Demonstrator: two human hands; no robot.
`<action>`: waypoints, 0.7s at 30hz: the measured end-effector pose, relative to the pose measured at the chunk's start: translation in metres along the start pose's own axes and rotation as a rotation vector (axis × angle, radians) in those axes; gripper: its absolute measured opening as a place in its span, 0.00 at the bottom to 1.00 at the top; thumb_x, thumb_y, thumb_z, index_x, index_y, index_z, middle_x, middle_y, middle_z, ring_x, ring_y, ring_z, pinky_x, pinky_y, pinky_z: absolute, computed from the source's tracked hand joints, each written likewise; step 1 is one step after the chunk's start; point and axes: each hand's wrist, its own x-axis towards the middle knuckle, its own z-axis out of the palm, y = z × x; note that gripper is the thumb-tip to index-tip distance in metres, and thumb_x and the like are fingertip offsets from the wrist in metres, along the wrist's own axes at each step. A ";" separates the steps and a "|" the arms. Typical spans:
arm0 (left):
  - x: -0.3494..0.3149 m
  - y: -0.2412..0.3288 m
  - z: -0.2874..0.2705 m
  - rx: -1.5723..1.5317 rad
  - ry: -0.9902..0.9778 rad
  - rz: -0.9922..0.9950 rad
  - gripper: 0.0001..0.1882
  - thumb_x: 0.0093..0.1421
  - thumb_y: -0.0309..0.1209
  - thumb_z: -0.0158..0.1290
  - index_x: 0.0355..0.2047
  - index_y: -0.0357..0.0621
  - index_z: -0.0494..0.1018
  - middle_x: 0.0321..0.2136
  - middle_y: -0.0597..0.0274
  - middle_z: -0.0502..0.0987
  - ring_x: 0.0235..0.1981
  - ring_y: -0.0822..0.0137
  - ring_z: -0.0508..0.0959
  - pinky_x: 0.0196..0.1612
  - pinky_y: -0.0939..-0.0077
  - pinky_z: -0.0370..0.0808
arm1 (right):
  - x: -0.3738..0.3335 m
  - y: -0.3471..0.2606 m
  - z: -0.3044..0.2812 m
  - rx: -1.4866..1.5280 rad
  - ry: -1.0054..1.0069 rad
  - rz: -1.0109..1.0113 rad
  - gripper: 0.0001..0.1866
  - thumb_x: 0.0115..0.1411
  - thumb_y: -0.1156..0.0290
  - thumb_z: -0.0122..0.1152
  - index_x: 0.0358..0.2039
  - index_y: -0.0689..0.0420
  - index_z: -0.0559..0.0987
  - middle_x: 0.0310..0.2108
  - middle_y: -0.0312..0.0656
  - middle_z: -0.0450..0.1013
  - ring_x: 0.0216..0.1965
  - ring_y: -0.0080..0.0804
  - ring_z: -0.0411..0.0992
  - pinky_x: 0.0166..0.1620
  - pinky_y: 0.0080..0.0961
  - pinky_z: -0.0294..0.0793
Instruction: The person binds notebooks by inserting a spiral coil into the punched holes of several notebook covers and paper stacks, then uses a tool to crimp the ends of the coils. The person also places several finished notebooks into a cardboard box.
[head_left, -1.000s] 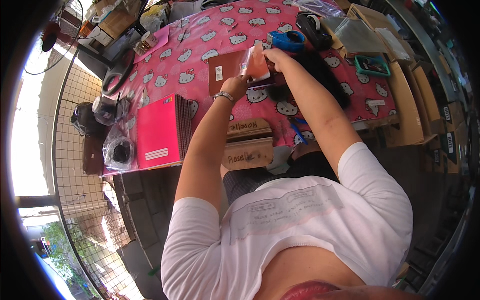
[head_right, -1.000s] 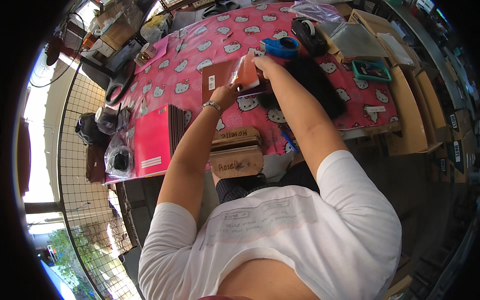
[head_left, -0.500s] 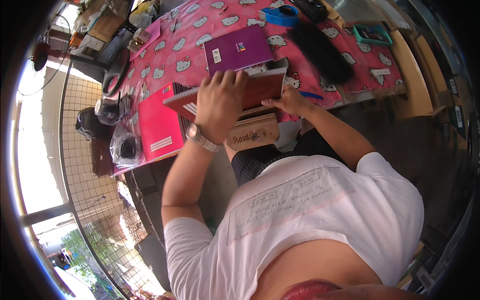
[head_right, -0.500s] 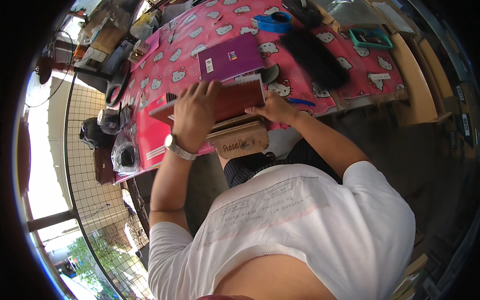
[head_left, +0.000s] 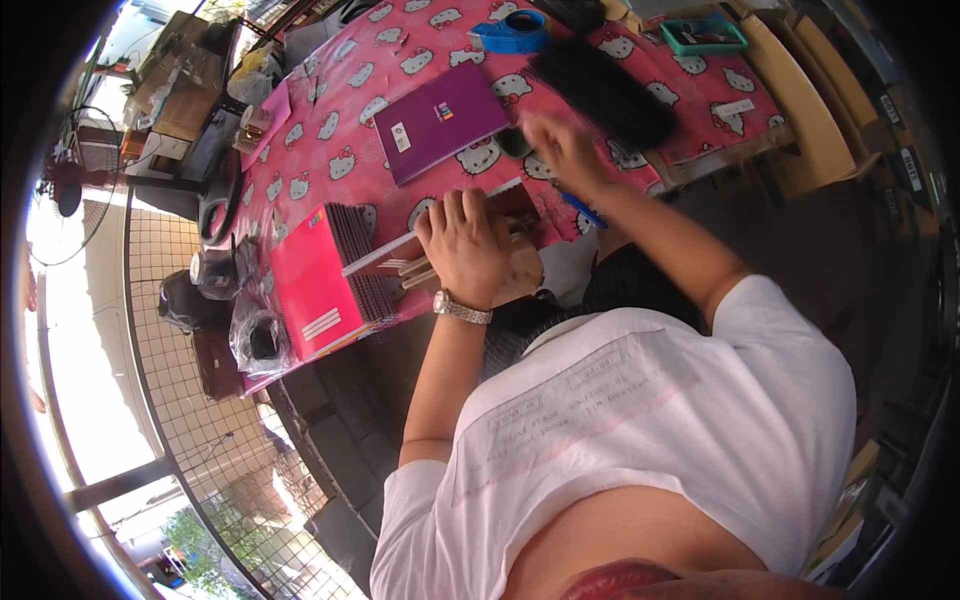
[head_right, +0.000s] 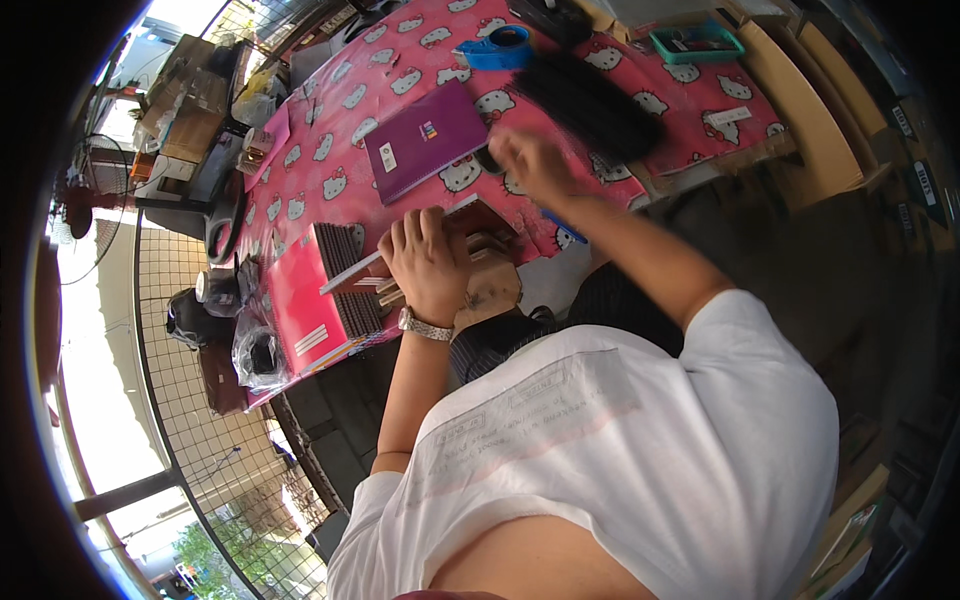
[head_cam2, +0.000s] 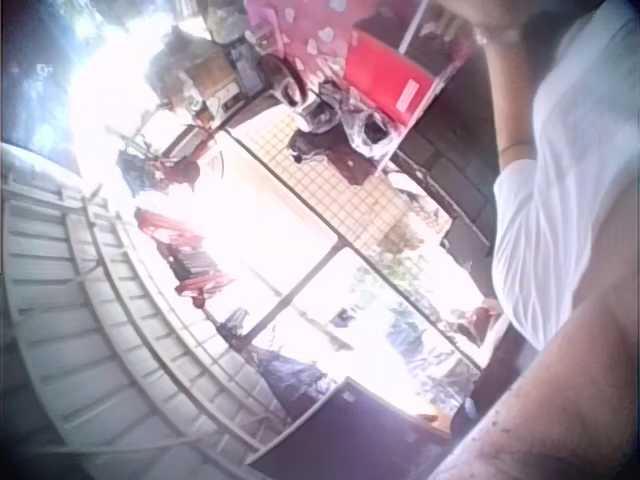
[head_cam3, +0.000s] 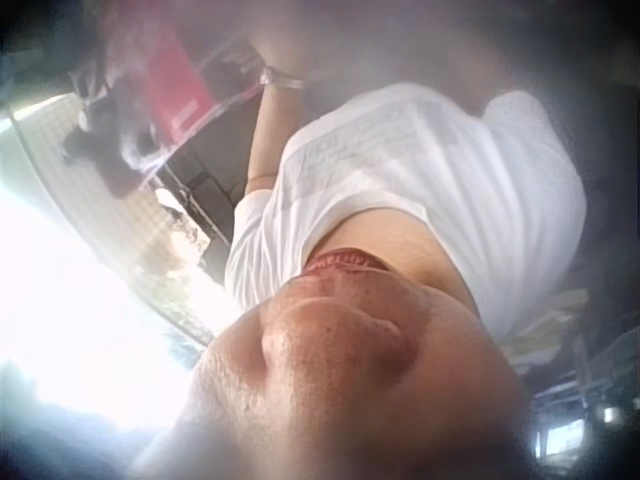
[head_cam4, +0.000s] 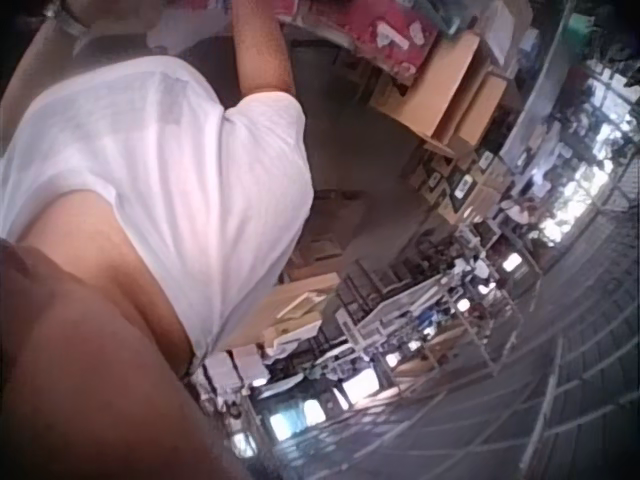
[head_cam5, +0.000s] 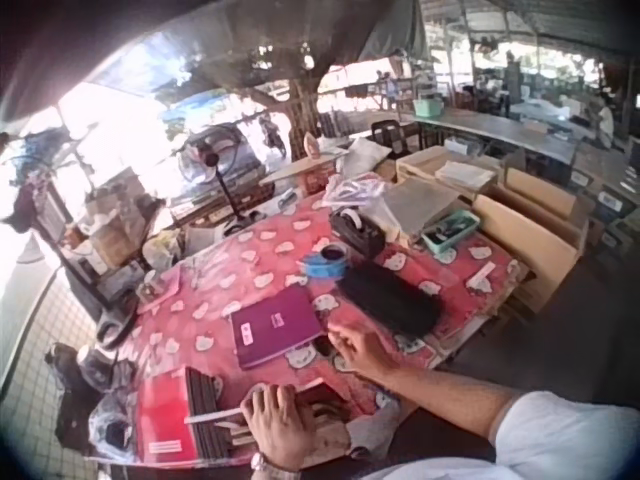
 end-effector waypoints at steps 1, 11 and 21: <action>0.007 0.006 -0.003 -0.024 -0.008 0.020 0.13 0.50 0.32 0.53 0.36 0.43 0.70 0.31 0.58 0.71 0.36 0.55 0.72 0.45 0.58 0.63 | 0.038 0.056 -0.012 -0.354 0.315 -0.287 0.16 0.64 0.60 0.56 0.43 0.60 0.78 0.35 0.47 0.74 0.36 0.44 0.75 0.41 0.36 0.74; 0.014 0.011 0.018 0.081 0.182 -0.118 0.28 0.43 0.59 0.62 0.28 0.46 0.73 0.24 0.64 0.74 0.30 0.58 0.73 0.50 0.56 0.61 | 0.112 0.074 -0.043 -0.682 0.130 -0.222 0.08 0.54 0.71 0.57 0.34 0.51 0.80 0.36 0.44 0.74 0.39 0.46 0.75 0.41 0.39 0.76; 0.017 0.033 0.023 -0.034 0.177 -0.064 0.14 0.47 0.41 0.60 0.25 0.47 0.71 0.24 0.63 0.72 0.31 0.59 0.72 0.53 0.52 0.61 | -0.010 -0.058 -0.070 -0.206 -0.284 -0.460 0.12 0.58 0.68 0.63 0.43 0.43 0.83 0.34 0.26 0.73 0.35 0.22 0.66 0.51 0.26 0.56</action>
